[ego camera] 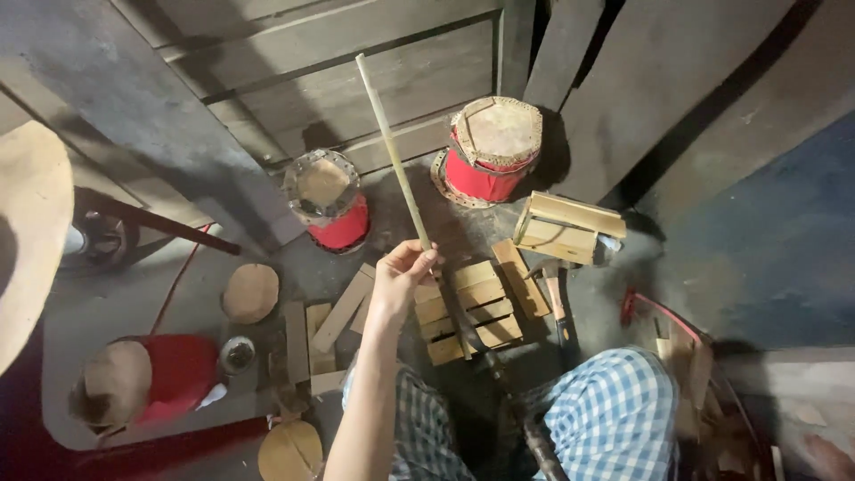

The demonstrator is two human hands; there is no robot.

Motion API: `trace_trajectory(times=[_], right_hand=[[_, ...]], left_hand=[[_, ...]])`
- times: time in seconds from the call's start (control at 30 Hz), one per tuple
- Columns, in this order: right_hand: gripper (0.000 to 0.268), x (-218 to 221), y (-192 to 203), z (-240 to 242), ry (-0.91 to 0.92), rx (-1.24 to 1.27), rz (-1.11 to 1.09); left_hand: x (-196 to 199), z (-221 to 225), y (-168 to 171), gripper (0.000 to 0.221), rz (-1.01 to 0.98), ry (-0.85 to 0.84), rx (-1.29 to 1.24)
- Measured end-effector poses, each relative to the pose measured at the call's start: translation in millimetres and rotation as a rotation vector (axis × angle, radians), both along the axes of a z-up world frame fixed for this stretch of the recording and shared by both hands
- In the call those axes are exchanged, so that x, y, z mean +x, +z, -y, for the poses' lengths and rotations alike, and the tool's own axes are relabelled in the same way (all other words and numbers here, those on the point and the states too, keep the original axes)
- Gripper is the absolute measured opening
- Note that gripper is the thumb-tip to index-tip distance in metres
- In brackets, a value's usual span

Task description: The person is using a large curved knife to shave and shape thin wooden strips while sitting on the floor in a workshop.

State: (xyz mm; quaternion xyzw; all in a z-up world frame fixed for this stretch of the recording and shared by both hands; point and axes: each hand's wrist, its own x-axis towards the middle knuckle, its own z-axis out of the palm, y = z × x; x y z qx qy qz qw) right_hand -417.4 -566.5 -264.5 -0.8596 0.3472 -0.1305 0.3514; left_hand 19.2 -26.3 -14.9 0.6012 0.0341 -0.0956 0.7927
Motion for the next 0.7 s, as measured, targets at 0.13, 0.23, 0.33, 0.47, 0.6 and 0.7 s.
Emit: trace_trajectory(times=[0.13, 0.23, 0.33, 0.47, 0.6, 0.7], right_hand=[[0.034, 27.5, 14.7, 40.3, 0.031, -0.013, 0.142], [0.037, 67.0, 49.3, 44.8, 0.060, -0.028, 0.248], [0.042, 144.5, 129.6, -9.8, 0.077, -0.044, 0.355], [0.039, 256.7, 325.1, -222.1, 0.129, 0.048, 0.445], [0.054, 341.8, 360.5, -325.0, 0.524, 0.303, 0.537], [0.050, 361.1, 354.7, -358.1, 0.658, 0.513, 0.654]], left_hand=[[4.0, -3.3, -14.2, 0.018, 0.009, -0.027, 0.009], [-0.1, -1.5, -9.9, 0.013, 0.065, -0.096, 0.134], [-3.6, 3.7, -2.6, 0.009, 0.151, -0.190, 0.360], [-13.2, 11.1, 17.0, 0.011, 0.154, -0.295, 0.625], [-18.3, 15.1, 17.8, 0.008, 0.219, -0.275, 0.716], [-19.8, 13.7, 16.7, 0.011, 0.391, -0.128, 0.846]])
